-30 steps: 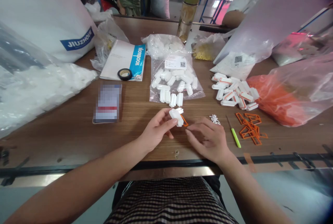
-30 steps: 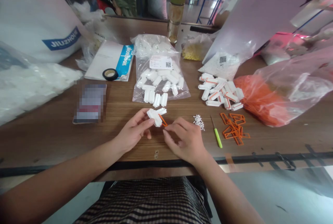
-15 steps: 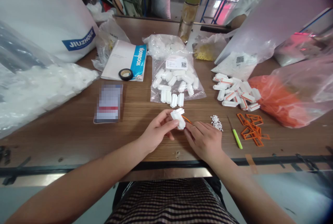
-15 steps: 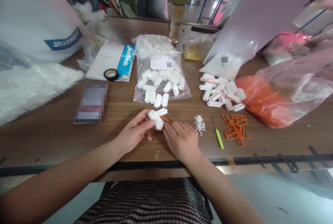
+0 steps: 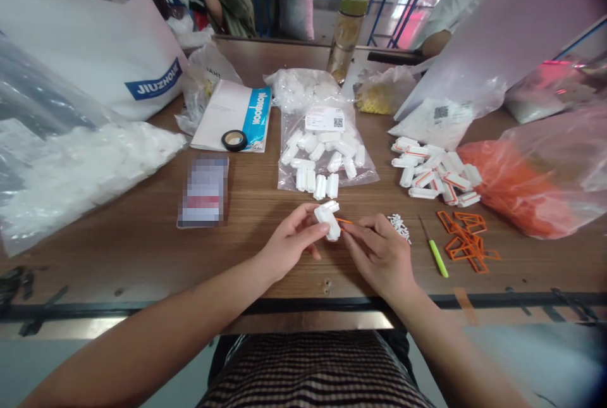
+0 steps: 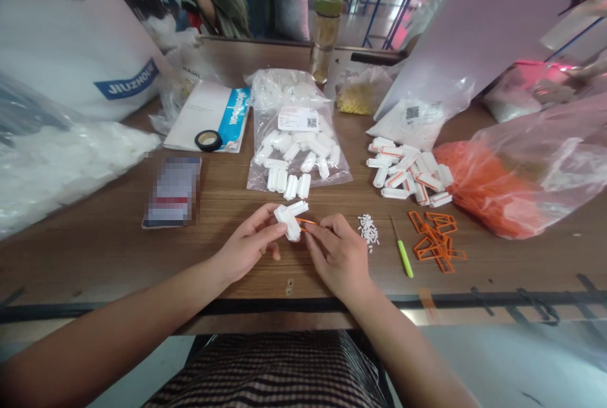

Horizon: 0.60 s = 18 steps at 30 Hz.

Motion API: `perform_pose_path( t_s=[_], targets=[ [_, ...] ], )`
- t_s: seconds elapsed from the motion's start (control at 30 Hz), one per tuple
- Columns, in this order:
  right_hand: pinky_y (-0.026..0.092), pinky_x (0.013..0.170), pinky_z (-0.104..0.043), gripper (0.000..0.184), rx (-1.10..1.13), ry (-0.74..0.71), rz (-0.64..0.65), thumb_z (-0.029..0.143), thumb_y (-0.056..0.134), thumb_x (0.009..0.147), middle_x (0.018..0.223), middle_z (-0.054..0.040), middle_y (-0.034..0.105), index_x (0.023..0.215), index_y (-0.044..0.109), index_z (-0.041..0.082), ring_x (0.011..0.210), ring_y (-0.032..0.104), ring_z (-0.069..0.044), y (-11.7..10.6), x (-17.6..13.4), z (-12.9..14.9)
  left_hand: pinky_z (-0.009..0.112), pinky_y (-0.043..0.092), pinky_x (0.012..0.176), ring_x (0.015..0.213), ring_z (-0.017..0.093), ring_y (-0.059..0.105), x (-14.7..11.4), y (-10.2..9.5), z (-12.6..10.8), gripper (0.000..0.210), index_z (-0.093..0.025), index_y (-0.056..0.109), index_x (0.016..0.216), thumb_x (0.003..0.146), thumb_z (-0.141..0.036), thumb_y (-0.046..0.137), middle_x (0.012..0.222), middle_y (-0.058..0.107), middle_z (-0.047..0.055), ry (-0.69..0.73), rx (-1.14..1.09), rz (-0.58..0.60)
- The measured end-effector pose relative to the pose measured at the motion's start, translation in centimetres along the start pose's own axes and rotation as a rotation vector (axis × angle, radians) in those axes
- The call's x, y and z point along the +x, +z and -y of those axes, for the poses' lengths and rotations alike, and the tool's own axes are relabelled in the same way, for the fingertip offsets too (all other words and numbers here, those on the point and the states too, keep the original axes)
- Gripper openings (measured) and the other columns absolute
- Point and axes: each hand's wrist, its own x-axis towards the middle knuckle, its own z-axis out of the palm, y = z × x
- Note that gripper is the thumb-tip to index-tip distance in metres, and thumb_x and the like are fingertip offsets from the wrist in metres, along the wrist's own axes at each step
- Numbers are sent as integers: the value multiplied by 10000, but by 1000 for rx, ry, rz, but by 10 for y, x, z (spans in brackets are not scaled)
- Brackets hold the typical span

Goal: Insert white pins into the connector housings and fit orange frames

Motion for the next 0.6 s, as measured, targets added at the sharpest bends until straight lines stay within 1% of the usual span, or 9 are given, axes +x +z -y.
perform_pose_path(
  t_s=[0.07, 0.13, 0.23, 0.37, 0.5, 0.6],
  targets=[
    [483, 613, -270, 163, 120, 83, -17, 182, 649, 890, 852, -36, 600, 1016, 748, 214, 722, 585, -125, -1, 2, -2, 191, 506, 518, 885, 180, 624, 0, 0, -1, 374, -189, 572, 1161, 860, -368, 702, 968, 648, 54, -5, 5, 2],
    [470, 583, -262, 124, 209, 147, 9, 191, 667, 876, 866, -32, 608, 960, 752, 225, 737, 591, -129, -2, 3, -3, 192, 506, 519, 884, 180, 626, 0, 0, -1, 370, -184, 571, 1159, 863, -364, 699, 977, 653, 59, -3, 12, 1],
    [466, 570, -261, 92, 301, 156, 79, 183, 667, 870, 886, -29, 653, 907, 741, 223, 734, 610, -129, -1, 3, -4, 191, 512, 524, 874, 171, 617, 0, 0, -1, 355, -174, 576, 1139, 858, -347, 708, 979, 654, 63, 7, 24, 5],
    [486, 609, -273, 116, 365, 126, 103, 173, 690, 854, 821, -6, 694, 946, 735, 227, 693, 622, -122, 1, 2, -4, 190, 518, 523, 846, 162, 613, 1, 0, -1, 349, -166, 580, 1137, 863, -342, 708, 953, 651, 64, 10, 30, 5],
    [482, 621, -273, 81, 441, 193, 116, 205, 705, 858, 786, 5, 709, 914, 751, 242, 681, 625, -119, -1, 4, -6, 189, 522, 522, 856, 166, 628, 1, -1, 0, 348, -170, 583, 1145, 867, -338, 707, 968, 652, 65, 7, 18, 8],
    [469, 596, -270, 58, 474, 282, 60, 237, 698, 868, 757, 2, 698, 878, 756, 233, 665, 613, -122, -3, 5, -8, 187, 512, 508, 872, 179, 643, 0, -1, -1, 350, -174, 580, 1152, 871, -346, 696, 981, 659, 71, -1, 13, 11]
  ],
)
